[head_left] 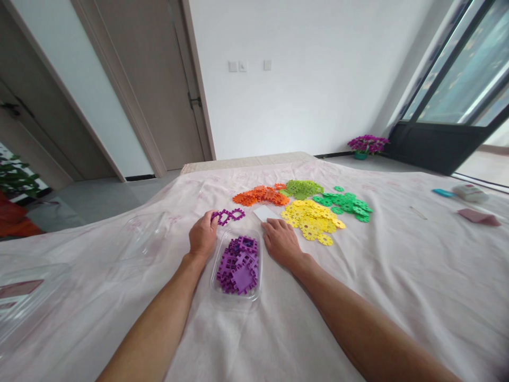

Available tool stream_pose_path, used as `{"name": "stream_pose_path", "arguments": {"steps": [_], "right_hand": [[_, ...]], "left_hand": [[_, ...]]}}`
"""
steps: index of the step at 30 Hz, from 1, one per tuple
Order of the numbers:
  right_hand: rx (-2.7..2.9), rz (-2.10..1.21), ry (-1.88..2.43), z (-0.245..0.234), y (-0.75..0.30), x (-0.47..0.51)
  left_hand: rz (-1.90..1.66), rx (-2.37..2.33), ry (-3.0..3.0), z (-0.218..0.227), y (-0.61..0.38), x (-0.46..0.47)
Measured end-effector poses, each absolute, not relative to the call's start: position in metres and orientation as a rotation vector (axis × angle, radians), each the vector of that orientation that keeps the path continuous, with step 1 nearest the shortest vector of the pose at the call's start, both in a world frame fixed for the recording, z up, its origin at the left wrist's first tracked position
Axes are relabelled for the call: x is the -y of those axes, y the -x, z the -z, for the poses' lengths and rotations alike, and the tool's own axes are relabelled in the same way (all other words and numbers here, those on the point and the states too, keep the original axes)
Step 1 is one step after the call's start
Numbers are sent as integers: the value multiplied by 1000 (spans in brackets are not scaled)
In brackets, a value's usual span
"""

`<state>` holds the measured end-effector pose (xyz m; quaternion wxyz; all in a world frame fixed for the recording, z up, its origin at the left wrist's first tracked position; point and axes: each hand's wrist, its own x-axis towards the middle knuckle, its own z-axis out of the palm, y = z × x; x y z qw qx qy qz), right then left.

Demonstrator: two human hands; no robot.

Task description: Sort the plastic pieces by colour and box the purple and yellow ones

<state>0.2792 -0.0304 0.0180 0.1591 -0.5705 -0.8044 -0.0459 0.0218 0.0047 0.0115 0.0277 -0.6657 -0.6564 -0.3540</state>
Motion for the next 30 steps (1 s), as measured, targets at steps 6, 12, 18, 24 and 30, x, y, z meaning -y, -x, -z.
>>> {"name": "stream_pose_path", "arguments": {"steps": [6,12,18,24,30], "right_hand": [[2303,130,1640,-19,-278,31],[2298,117,1640,-21,-278,32],[2299,109,1650,-22,-278,32],[2310,100,1667,-24,-278,33],[2317,101,1674,-23,-278,33]], "left_hand": [[914,1708,2213,-11,-29,-2],[898,1626,2410,-5,-35,-6],[1062,1731,2406,-3,-31,-10],[1345,1898,2248,-3,-26,-12],[1564,1961,2203,-3,-19,-15]]}}
